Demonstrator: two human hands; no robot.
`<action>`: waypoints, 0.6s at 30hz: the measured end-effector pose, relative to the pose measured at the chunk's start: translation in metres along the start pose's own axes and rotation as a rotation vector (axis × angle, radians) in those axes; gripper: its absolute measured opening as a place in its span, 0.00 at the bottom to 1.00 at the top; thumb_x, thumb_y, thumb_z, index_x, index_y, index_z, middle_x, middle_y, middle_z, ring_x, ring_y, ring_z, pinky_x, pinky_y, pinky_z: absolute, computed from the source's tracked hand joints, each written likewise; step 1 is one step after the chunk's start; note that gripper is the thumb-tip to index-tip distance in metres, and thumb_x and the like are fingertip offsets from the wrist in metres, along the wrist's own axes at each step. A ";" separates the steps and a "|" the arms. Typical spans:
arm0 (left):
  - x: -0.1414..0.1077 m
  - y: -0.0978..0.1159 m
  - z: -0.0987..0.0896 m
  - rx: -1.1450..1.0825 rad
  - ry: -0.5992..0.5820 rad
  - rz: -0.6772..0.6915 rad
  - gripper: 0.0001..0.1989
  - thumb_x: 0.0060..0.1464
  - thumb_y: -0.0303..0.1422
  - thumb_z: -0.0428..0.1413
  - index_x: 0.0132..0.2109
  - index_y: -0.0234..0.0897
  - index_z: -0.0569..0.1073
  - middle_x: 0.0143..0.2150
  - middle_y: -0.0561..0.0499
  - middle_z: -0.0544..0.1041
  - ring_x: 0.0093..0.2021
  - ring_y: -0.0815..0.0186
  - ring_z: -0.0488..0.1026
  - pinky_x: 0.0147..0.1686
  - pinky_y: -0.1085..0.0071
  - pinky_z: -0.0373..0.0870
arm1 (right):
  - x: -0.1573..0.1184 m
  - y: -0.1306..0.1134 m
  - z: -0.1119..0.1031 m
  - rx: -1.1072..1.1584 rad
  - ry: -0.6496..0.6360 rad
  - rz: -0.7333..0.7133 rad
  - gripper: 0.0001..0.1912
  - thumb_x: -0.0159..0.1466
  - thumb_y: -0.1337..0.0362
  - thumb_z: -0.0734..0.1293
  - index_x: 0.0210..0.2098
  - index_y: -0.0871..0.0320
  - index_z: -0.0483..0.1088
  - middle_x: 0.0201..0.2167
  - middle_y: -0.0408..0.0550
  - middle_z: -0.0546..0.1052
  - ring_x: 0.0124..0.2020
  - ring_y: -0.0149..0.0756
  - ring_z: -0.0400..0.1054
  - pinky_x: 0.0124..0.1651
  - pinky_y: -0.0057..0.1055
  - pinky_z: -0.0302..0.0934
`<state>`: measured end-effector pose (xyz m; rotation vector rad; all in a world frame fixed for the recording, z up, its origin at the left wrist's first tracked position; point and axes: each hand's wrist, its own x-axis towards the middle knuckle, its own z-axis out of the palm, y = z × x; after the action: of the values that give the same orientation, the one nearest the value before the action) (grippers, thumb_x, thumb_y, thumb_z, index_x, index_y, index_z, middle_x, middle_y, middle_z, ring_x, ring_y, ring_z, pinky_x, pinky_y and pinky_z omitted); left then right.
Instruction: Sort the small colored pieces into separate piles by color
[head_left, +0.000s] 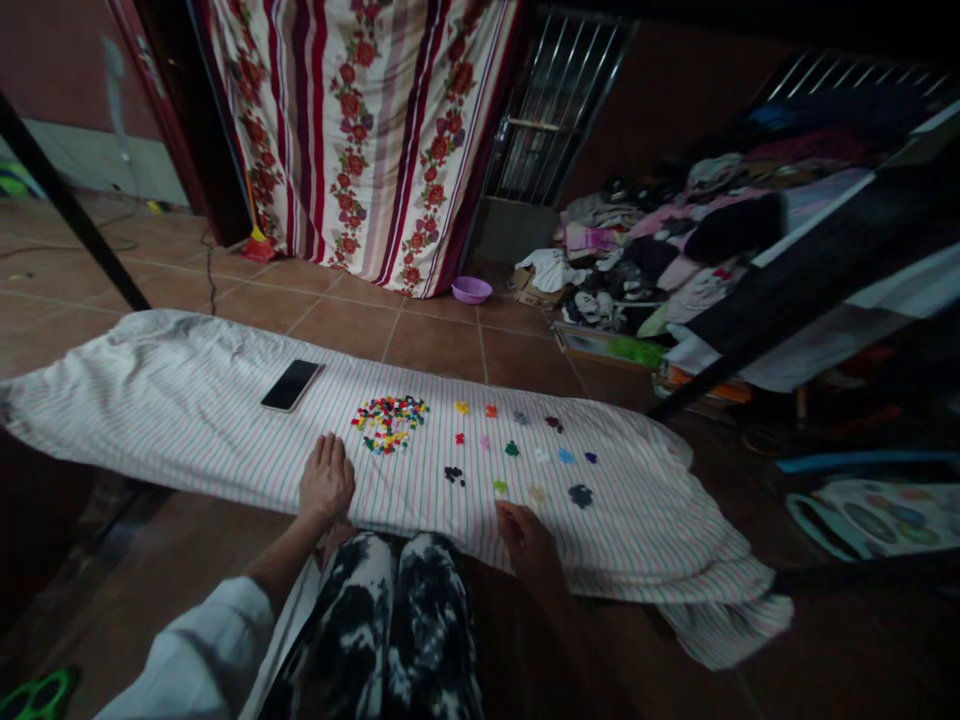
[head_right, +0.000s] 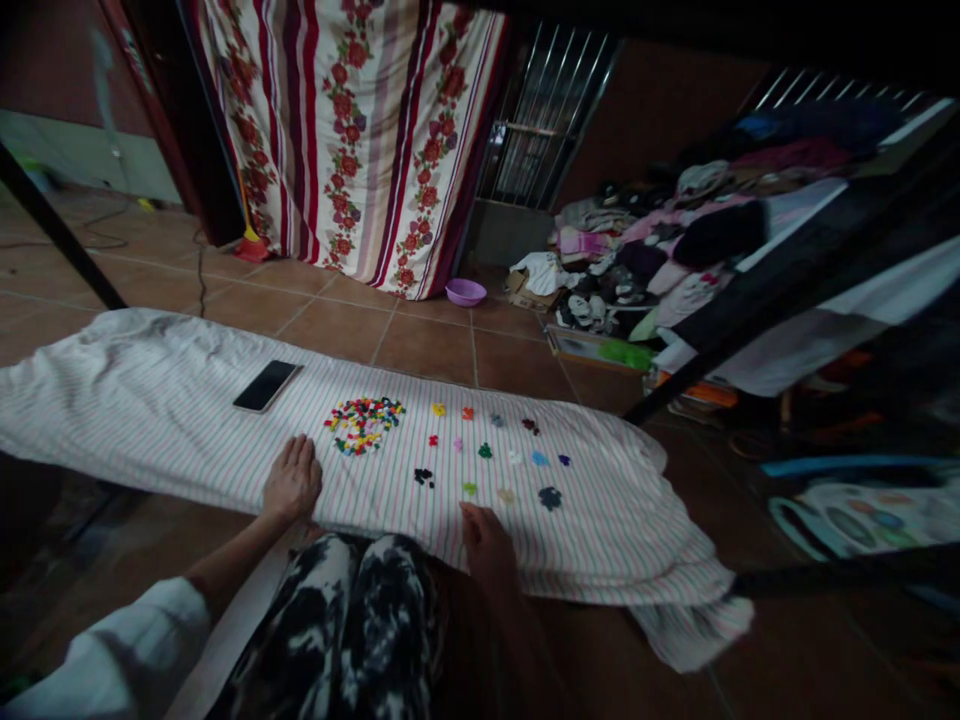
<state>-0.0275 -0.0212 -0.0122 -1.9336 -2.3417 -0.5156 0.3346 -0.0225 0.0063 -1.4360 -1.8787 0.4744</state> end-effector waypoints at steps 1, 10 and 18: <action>-0.005 -0.001 0.000 0.004 -0.034 0.024 0.26 0.60 0.32 0.41 0.62 0.26 0.65 0.64 0.36 0.66 0.70 0.53 0.52 0.66 0.54 0.50 | -0.005 -0.002 0.003 0.003 -0.007 -0.005 0.17 0.63 0.54 0.57 0.39 0.52 0.75 0.35 0.52 0.79 0.37 0.43 0.75 0.41 0.39 0.71; -0.035 0.001 -0.019 0.098 -0.222 -0.019 0.30 0.63 0.40 0.39 0.67 0.30 0.58 0.71 0.38 0.54 0.71 0.49 0.46 0.66 0.52 0.46 | -0.027 -0.020 -0.007 0.069 0.002 0.004 0.16 0.61 0.54 0.60 0.37 0.53 0.76 0.33 0.51 0.80 0.35 0.42 0.76 0.40 0.38 0.72; -0.036 -0.006 -0.041 0.030 -0.324 0.019 0.24 0.60 0.36 0.44 0.62 0.37 0.64 0.67 0.37 0.61 0.67 0.51 0.56 0.61 0.52 0.57 | -0.033 -0.055 -0.032 0.145 0.024 0.014 0.18 0.59 0.51 0.61 0.36 0.55 0.77 0.36 0.53 0.80 0.37 0.43 0.75 0.42 0.39 0.71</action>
<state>-0.0325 -0.0677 0.0161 -2.1646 -2.4909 -0.1721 0.3246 -0.0748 0.0539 -1.3545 -1.7790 0.5854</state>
